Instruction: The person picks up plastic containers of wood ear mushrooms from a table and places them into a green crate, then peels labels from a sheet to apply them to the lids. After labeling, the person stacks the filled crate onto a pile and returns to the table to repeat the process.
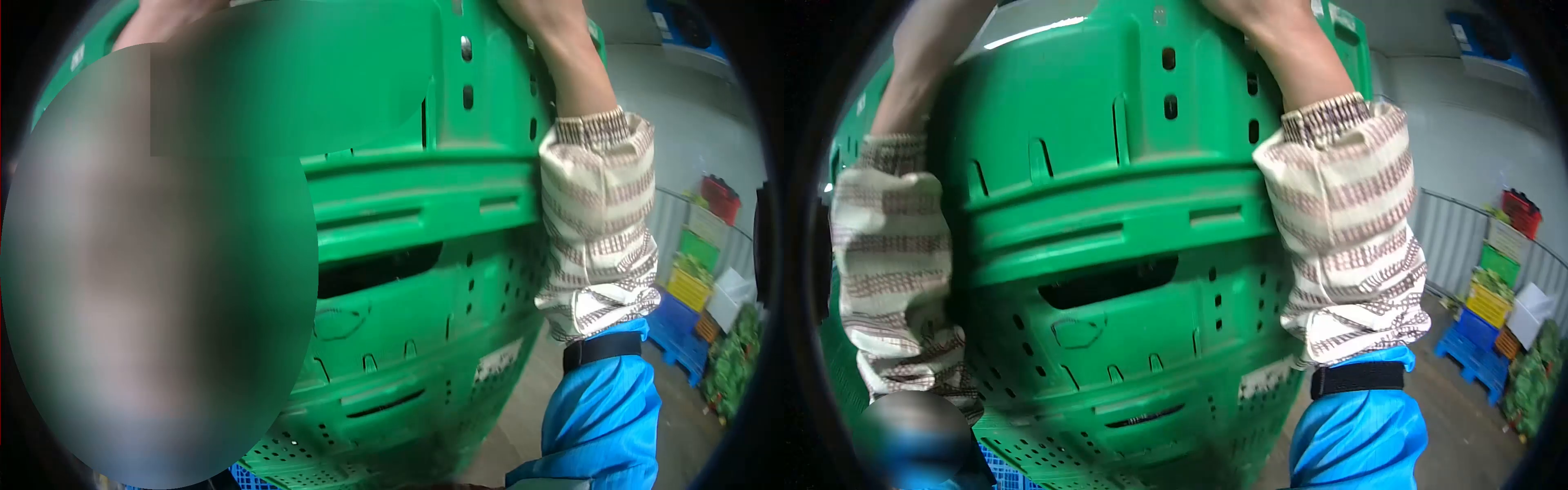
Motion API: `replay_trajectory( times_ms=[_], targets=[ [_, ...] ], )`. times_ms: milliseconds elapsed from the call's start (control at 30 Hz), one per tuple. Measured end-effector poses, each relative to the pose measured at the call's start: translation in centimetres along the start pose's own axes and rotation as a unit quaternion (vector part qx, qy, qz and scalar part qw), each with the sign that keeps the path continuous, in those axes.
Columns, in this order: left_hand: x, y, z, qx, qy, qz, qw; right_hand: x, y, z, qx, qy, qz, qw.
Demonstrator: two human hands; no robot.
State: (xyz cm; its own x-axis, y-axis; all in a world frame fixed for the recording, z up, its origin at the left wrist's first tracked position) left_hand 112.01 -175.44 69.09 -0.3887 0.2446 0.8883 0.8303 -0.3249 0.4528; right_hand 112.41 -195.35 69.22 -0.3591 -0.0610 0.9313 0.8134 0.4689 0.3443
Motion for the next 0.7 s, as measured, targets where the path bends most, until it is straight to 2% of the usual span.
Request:
replay_trajectory(
  times_ms=[33, 67, 133, 167, 200, 267, 333, 400, 433, 467, 500, 600, 667, 700],
  targets=[
    [-0.3, -1.1, -0.5, -0.06, 0.098, -0.107, 0.988, -0.2, 0.2, -1.4, -0.013, -0.01, -0.006, 1.0],
    [-0.2, 0.4, -0.9, -0.102, 0.104, -0.041, 0.988, -0.3, 0.9, -3.2, -0.021, -0.019, -0.011, 1.0],
    [-1.5, 2.5, -2.5, 0.023, 0.173, -0.068, 0.982, -0.3, 3.6, -5.9, -0.019, -0.046, -0.019, 0.999],
    [-0.9, 3.5, -3.4, 0.058, 0.177, -0.028, 0.982, -0.6, 2.4, -6.6, 0.024, -0.059, -0.046, 0.997],
    [-1.4, 5.0, -3.7, 0.039, 0.181, 0.009, 0.983, -1.0, 3.8, -8.8, 0.079, -0.027, -0.048, 0.995],
    [-1.1, 6.5, -2.8, -0.023, 0.155, 0.007, 0.988, -0.8, 6.0, -10.9, 0.072, 0.046, 0.058, 0.995],
    [-1.8, 8.0, -2.3, 0.035, 0.115, 0.124, 0.985, -0.6, 7.2, -12.0, 0.152, 0.028, 0.084, 0.984],
    [-2.2, 8.1, -2.5, 0.02, 0.105, -0.027, 0.994, -0.2, 9.4, -17.2, 0.196, 0.071, 0.095, 0.973],
    [-2.6, 8.2, -2.8, 0.009, 0.114, 0.0, 0.993, 0.2, 9.9, -19.2, 0.183, 0.046, 0.099, 0.977],
    [-3.1, 7.9, -2.6, -0.005, 0.121, 0.027, 0.992, 0.0, 10.3, -19.3, 0.166, 0.02, 0.102, 0.981],
    [-3.4, 7.7, -2.6, 0.001, 0.126, 0.016, 0.992, -0.9, 8.6, -16.0, 0.126, 0.008, 0.07, 0.99],
    [-3.7, 6.2, -3.2, 0.01, 0.17, -0.027, 0.985, -1.5, 7.1, -14.5, 0.11, 0.006, 0.068, 0.992],
    [-3.8, 6.0, -1.8, -0.011, 0.153, 0.032, 0.988, -1.8, 7.6, -13.4, 0.079, 0.062, 0.074, 0.992],
    [-3.7, 5.8, -1.8, -0.011, 0.181, 0.045, 0.982, -1.3, 6.9, -11.6, 0.09, -0.001, 0.006, 0.996]
  ],
)
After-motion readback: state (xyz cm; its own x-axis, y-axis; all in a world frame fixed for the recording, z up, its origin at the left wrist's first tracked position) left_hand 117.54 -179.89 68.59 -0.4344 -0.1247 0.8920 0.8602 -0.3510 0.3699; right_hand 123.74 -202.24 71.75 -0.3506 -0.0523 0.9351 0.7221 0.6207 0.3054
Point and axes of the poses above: each hand's wrist, its own x-axis towards the middle knuckle, its own y-axis out of the palm, z = x × y, the point moved 9 cm from there along x, towards the middle knuckle, and after that the axes turned 10 degrees about -z, right-handed, at the moved point
